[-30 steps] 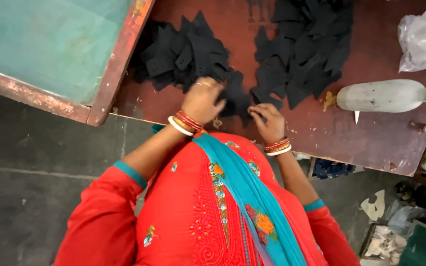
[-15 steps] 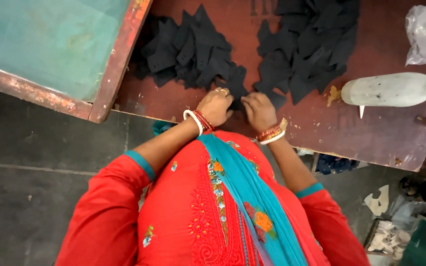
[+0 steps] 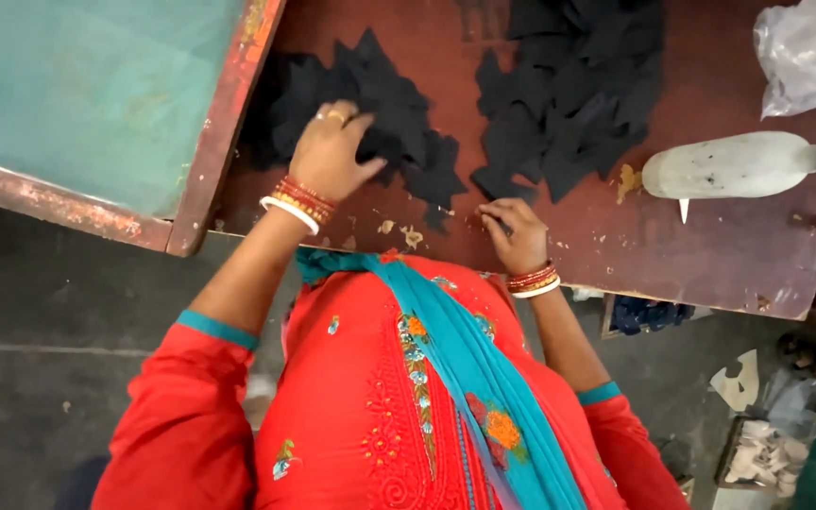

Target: Organizing and sorting small black fabric pieces on a workbench, occasionally using a screen printing frame.

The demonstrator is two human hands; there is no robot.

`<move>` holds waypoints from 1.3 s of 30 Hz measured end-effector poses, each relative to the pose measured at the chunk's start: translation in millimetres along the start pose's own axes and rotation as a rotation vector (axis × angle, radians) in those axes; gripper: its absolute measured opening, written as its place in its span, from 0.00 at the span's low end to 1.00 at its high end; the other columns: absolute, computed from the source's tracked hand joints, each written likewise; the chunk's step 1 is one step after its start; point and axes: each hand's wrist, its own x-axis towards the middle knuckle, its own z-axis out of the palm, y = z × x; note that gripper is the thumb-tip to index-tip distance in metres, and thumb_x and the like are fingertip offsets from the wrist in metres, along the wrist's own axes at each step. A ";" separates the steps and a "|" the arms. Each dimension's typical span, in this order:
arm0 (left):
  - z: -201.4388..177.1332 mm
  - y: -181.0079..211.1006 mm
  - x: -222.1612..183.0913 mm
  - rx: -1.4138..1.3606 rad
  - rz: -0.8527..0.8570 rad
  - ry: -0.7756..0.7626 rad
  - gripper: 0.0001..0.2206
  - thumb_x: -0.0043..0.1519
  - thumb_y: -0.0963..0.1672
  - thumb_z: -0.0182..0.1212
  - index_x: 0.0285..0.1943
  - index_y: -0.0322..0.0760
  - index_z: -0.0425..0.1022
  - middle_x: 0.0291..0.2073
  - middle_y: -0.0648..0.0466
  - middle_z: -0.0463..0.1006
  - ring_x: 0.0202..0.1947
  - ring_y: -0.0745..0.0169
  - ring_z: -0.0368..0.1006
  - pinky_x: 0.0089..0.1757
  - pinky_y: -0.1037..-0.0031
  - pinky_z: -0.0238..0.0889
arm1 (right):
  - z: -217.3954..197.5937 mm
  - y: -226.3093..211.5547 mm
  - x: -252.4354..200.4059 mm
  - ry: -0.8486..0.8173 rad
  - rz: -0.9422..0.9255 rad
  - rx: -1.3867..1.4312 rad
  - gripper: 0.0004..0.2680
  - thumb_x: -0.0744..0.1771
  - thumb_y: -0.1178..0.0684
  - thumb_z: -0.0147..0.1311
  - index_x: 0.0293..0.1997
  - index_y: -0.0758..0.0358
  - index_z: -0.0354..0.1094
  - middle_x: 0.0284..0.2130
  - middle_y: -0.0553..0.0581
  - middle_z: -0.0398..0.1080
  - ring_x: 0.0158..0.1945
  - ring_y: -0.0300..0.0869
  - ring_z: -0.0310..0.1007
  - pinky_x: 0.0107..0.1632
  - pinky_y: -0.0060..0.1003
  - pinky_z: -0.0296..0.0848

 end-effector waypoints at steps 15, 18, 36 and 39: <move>108.8 30.7 66.1 0.197 0.353 -0.501 0.13 0.49 0.44 0.65 0.43 0.43 0.84 0.48 0.54 0.80 0.55 0.51 0.71 0.53 0.58 0.62 | -12.5 14.9 -4.7 0.106 0.026 -0.025 0.05 0.66 0.62 0.62 0.45 0.64 0.77 0.41 0.62 0.75 0.44 0.52 0.78 0.47 0.42 0.76; 144.2 39.5 34.9 0.188 0.210 -0.461 0.15 0.44 0.45 0.71 0.39 0.38 0.83 0.44 0.47 0.79 0.51 0.47 0.72 0.50 0.58 0.65 | -10.6 15.2 -7.9 0.106 0.049 -0.028 0.05 0.66 0.62 0.63 0.45 0.64 0.77 0.40 0.61 0.75 0.44 0.51 0.78 0.47 0.41 0.76; 124.2 49.1 -23.7 -0.140 -0.206 -0.134 0.10 0.48 0.40 0.71 0.36 0.29 0.78 0.41 0.37 0.75 0.47 0.35 0.71 0.50 0.54 0.66 | 40.2 18.8 11.1 -0.179 -0.168 -0.123 0.07 0.66 0.61 0.58 0.47 0.64 0.75 0.43 0.61 0.73 0.49 0.55 0.73 0.52 0.46 0.73; 117.8 50.7 -22.7 -0.169 -0.182 -0.123 0.11 0.48 0.40 0.70 0.37 0.30 0.78 0.41 0.39 0.76 0.48 0.36 0.71 0.50 0.55 0.66 | 25.6 -0.5 -2.1 -0.185 -0.158 -0.090 0.07 0.65 0.62 0.59 0.46 0.64 0.76 0.42 0.61 0.74 0.48 0.55 0.74 0.52 0.46 0.74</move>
